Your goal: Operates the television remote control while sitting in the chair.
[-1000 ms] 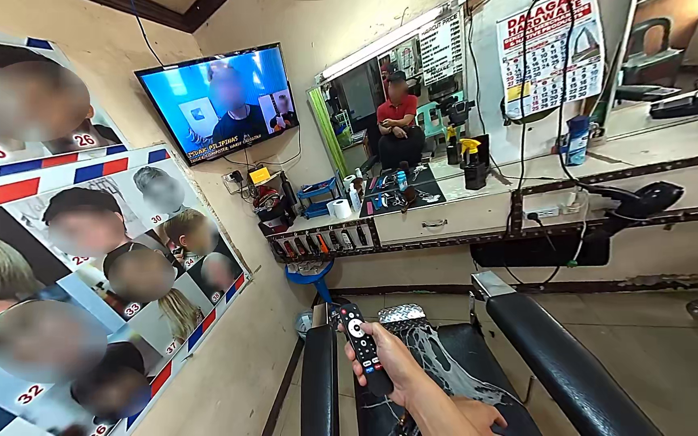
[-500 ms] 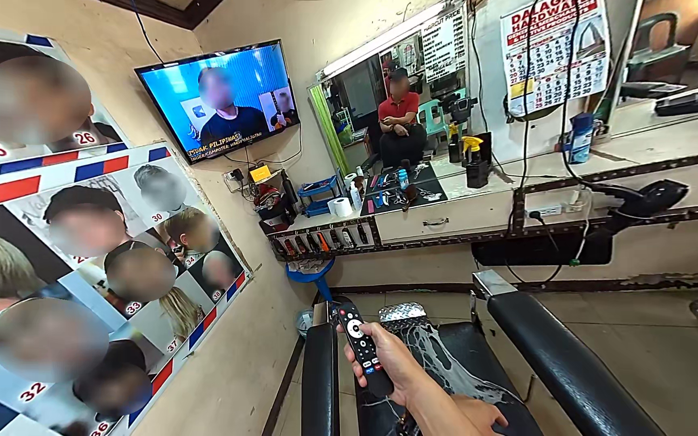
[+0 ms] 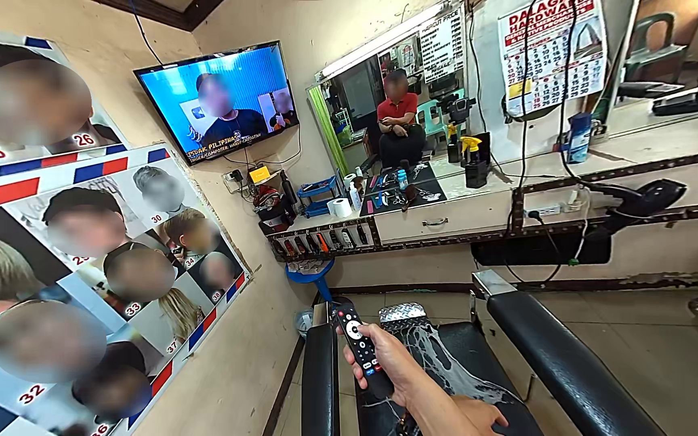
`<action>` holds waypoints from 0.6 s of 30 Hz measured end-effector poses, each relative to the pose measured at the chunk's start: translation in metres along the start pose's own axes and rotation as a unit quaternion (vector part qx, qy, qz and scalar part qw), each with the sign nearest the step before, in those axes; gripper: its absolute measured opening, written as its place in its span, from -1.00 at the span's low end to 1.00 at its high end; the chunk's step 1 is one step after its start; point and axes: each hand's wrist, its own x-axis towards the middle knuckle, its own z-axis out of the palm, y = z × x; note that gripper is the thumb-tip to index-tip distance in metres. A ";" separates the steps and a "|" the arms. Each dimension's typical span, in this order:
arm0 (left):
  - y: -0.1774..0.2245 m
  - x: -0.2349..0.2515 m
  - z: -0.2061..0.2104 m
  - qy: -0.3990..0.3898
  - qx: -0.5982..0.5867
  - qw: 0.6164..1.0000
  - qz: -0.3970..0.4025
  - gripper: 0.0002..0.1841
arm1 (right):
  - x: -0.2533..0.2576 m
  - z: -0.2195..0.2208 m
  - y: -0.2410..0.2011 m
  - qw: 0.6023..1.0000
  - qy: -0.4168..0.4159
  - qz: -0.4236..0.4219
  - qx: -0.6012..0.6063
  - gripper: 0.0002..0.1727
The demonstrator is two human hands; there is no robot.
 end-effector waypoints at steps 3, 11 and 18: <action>0.012 -0.008 -0.002 0.002 0.005 1.000 -0.018 -0.47 | -0.001 0.000 0.000 1.000 0.006 0.003 0.000 -0.41; 0.037 -0.026 -0.011 -0.004 0.008 0.999 -0.049 -0.45 | -0.003 0.002 -0.001 1.000 0.008 0.006 0.003 -0.41; -0.001 0.002 0.001 -0.003 0.002 1.000 -0.005 -0.46 | 0.000 0.000 0.000 1.000 0.002 0.010 0.011 -0.41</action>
